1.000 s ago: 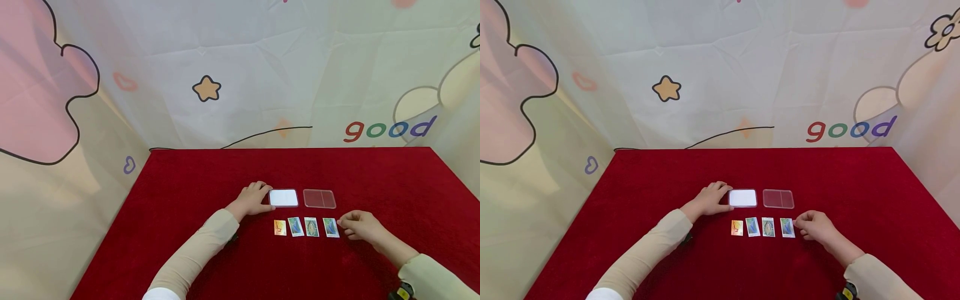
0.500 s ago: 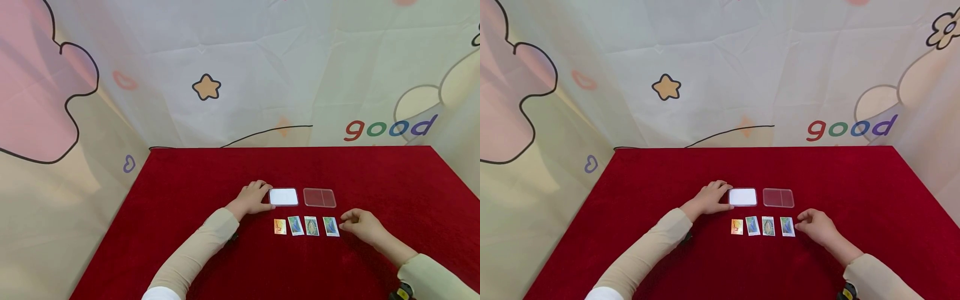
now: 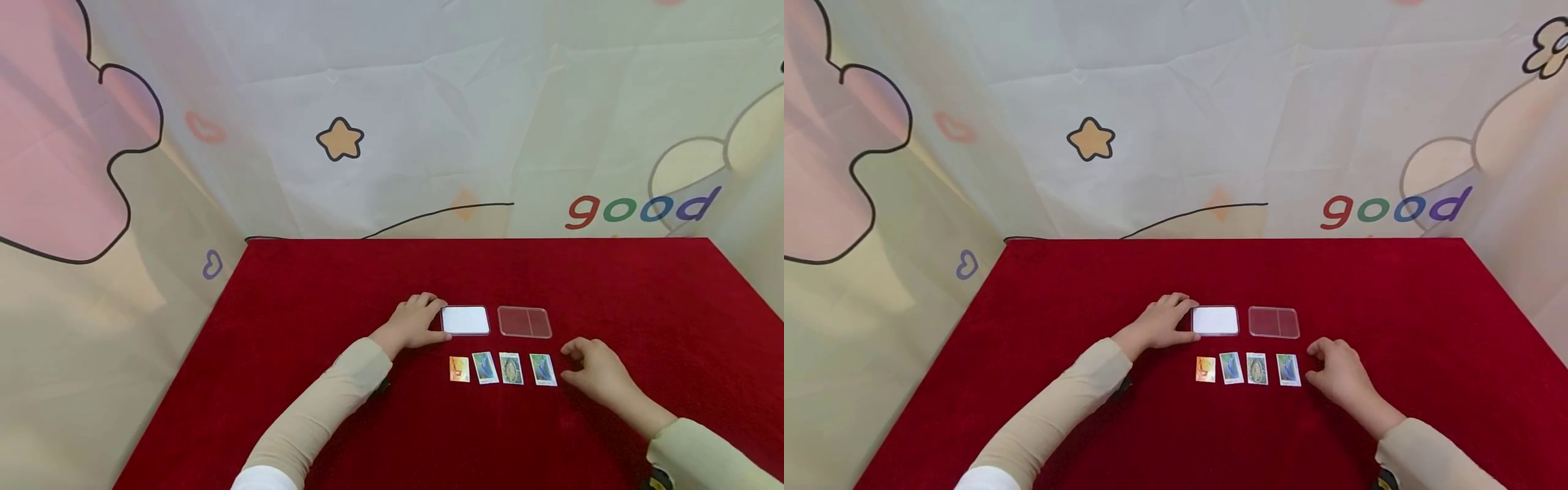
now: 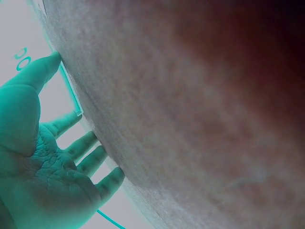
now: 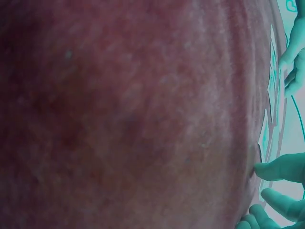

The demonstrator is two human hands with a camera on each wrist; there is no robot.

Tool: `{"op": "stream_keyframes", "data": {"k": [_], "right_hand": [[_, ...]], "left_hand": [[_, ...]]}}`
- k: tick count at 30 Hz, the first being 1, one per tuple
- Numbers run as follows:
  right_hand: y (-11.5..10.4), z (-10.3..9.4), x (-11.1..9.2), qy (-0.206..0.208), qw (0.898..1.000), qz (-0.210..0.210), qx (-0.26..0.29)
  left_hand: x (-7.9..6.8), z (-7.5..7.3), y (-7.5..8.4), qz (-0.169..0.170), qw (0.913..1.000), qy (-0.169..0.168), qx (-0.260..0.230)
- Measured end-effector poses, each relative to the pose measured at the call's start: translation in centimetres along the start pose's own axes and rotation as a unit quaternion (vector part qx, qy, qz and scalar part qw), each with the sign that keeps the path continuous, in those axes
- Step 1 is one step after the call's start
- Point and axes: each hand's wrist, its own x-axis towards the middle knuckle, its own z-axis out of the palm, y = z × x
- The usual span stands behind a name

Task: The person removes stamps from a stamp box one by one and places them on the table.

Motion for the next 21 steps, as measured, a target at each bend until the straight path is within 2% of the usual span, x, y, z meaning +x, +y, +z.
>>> {"op": "stream_keyframes", "data": {"k": [11,21], "right_hand": [[-0.26,0.20,-0.22,0.023,0.999,0.016,-0.022],[-0.54,0.21,-0.13,0.024,0.998,0.024,-0.048]], "left_hand": [[-0.15,-0.17,0.21,0.003,1.0000,-0.004,-0.003],[-0.17,-0.19,0.07,0.004,1.0000,0.000,-0.007]]}}
